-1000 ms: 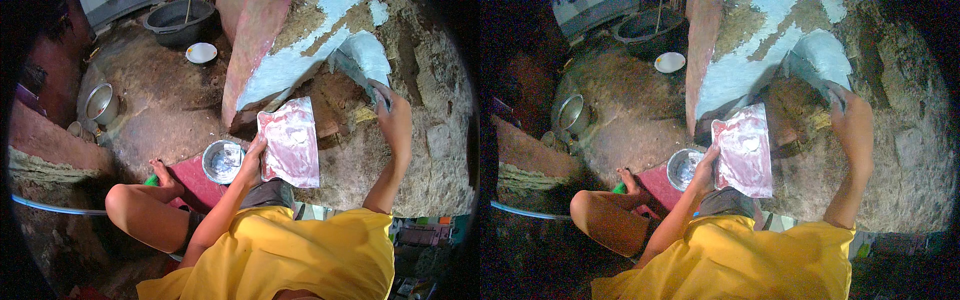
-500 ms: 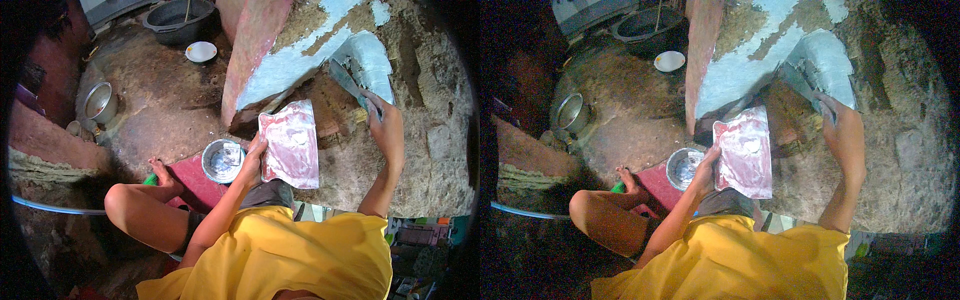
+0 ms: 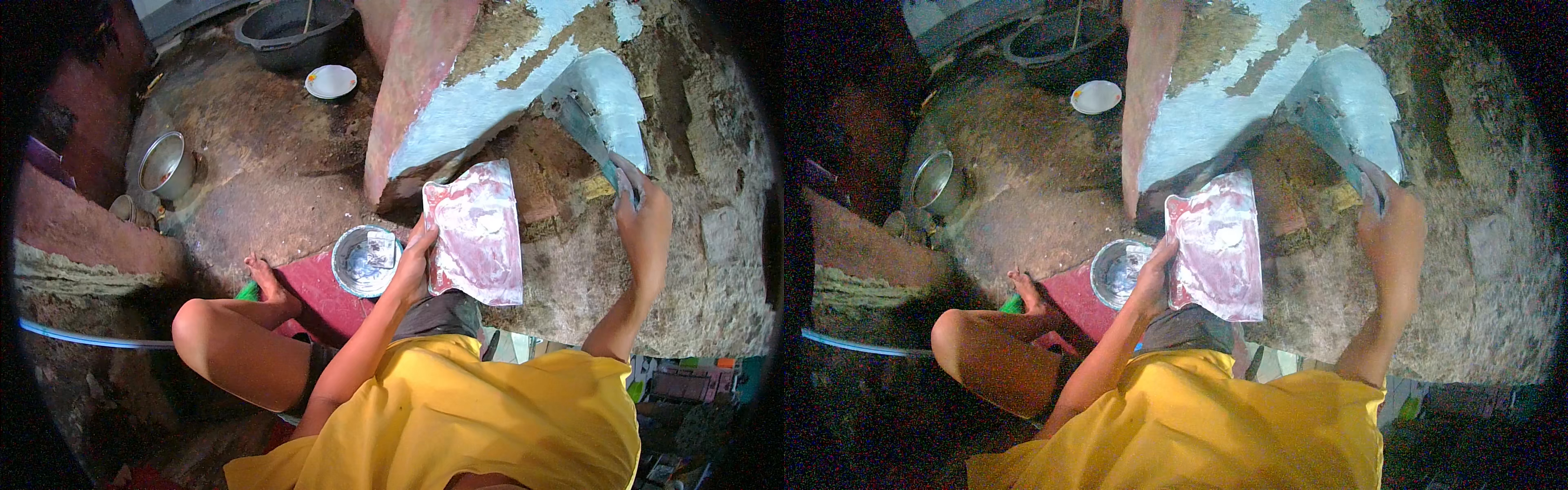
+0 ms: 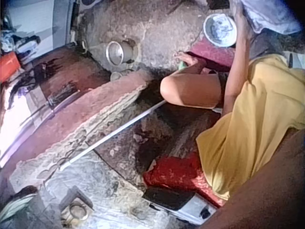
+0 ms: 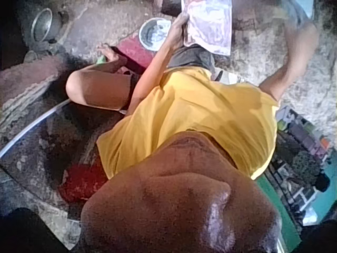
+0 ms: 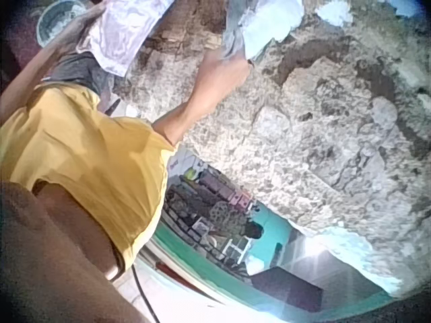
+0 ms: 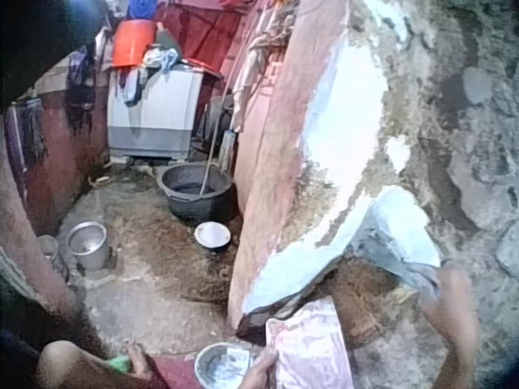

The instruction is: The person applies plaster to an unfinished brick wall using a putty knife and a hawk. They take plaster from the hawk and smooth it onto the bricks, filling in gaps and covering the surface.

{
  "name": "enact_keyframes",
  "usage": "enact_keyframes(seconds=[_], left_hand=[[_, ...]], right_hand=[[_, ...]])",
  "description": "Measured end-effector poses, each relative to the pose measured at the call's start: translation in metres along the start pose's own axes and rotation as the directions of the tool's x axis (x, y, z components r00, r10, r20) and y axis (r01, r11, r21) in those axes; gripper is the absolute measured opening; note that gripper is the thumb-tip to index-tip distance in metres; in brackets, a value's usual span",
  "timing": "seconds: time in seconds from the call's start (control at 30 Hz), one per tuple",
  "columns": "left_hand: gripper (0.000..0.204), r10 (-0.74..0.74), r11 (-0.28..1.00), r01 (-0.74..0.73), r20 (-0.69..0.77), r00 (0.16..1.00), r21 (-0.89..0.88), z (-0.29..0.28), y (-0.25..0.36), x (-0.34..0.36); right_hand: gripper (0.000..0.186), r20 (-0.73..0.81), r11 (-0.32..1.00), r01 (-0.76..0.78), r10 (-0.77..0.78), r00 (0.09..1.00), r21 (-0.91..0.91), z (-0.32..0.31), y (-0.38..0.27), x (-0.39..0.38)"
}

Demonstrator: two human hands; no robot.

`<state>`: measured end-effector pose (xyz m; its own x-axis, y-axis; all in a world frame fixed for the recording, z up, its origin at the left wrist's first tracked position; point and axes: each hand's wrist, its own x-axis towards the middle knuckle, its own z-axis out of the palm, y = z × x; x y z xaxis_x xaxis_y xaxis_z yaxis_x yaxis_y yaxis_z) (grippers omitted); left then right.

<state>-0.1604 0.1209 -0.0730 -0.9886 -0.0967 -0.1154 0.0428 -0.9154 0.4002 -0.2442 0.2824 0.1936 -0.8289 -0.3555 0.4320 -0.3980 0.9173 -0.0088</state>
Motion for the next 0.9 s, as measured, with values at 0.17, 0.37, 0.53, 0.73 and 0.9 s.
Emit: enact_keyframes(seconds=[0.17, 0.37, 0.53, 0.73, 0.9], left_hand=[[0.046, 0.011, 1.000, -0.011, 0.011, 1.000, -0.023, 0.001, 0.000, 0.002], [0.045, 0.002, 0.996, 0.004, -0.071, 0.997, 0.084, 0.005, 0.020, -0.002], [0.047, -0.019, 1.000, 0.019, -0.055, 0.998, 0.008, -0.006, 0.049, -0.014], [0.046, 0.037, 0.999, -0.037, -0.001, 0.999, 0.033, -0.001, 0.070, -0.026], [0.045, 0.114, 0.993, -0.113, -0.019, 0.993, 0.038, -0.006, 0.079, -0.032]], right_hand=[[0.026, -0.024, 0.988, 0.112, -0.110, 0.994, 0.110, -0.009, -0.001, -0.011], [0.025, 0.167, 0.896, 0.307, -0.373, 0.913, 0.320, -0.026, -0.009, -0.026], [0.025, 0.494, 0.511, -0.268, -0.378, 0.783, 0.816, 0.026, 0.030, -0.018], [0.025, 0.573, 0.343, -0.459, -0.482, 0.663, 0.820, 0.094, 0.041, -0.027], [0.029, 0.614, 0.428, -0.442, -0.493, 0.616, 0.788, 0.100, 0.052, -0.021]])
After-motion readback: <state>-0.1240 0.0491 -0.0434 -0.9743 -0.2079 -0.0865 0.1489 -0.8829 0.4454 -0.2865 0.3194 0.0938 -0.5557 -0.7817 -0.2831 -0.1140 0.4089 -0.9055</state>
